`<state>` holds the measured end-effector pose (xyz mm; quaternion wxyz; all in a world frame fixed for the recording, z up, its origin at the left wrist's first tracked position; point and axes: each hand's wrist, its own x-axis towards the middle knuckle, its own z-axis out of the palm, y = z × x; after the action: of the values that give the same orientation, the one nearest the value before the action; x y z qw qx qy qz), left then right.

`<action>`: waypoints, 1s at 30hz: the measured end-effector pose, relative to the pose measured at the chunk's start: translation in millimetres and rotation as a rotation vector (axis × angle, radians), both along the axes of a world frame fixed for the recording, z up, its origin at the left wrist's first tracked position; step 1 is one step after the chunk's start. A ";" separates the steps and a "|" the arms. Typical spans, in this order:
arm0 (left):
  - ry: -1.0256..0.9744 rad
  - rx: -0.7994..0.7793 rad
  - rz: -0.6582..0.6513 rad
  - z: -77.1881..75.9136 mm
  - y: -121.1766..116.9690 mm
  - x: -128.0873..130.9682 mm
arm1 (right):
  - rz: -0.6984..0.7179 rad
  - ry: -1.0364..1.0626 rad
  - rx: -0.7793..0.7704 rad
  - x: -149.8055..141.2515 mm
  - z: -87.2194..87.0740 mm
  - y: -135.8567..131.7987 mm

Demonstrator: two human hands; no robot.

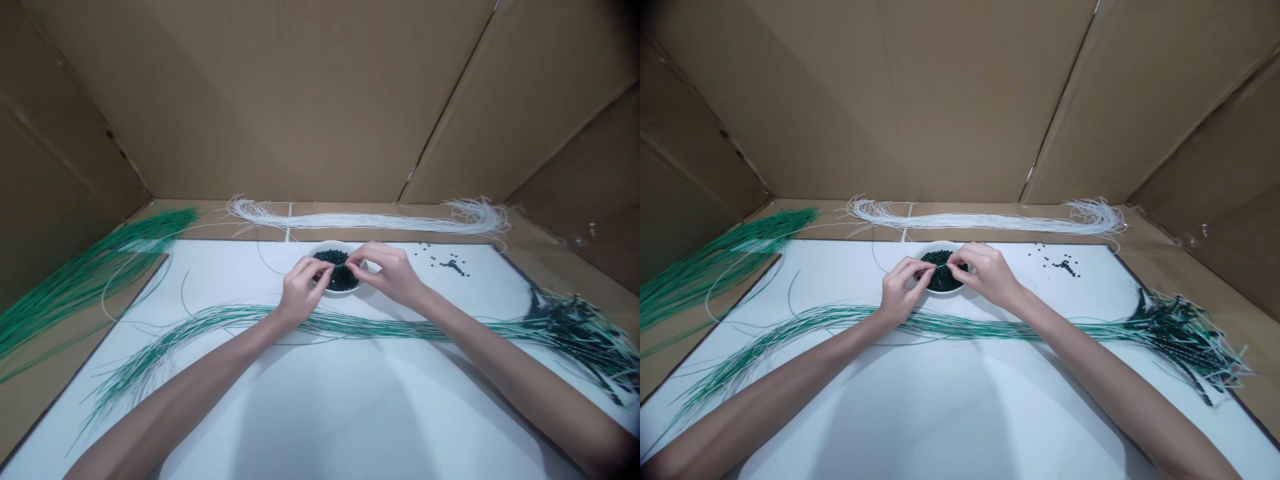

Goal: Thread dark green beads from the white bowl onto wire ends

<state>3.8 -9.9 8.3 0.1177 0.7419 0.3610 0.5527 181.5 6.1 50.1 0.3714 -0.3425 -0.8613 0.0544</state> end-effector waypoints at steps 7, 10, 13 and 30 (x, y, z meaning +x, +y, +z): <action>0.008 0.017 -0.011 -1.9 1.1 0.0 | 0.016 0.031 -0.083 -2.7 2.2 -2.0; 0.011 0.014 -0.022 -2.2 1.3 0.2 | 0.024 0.023 -0.103 -3.0 2.6 -2.5; 0.005 0.014 -0.028 -1.7 1.1 0.5 | 0.023 0.024 -0.097 -3.0 1.8 -2.3; -0.037 -0.028 0.073 -0.8 1.2 0.9 | -0.003 -0.242 -0.273 -7.0 12.0 9.6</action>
<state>4.7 -8.7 7.5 0.1146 0.7160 0.3933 0.5652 174.5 15.7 62.1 0.2153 -0.3951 -0.8837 0.1287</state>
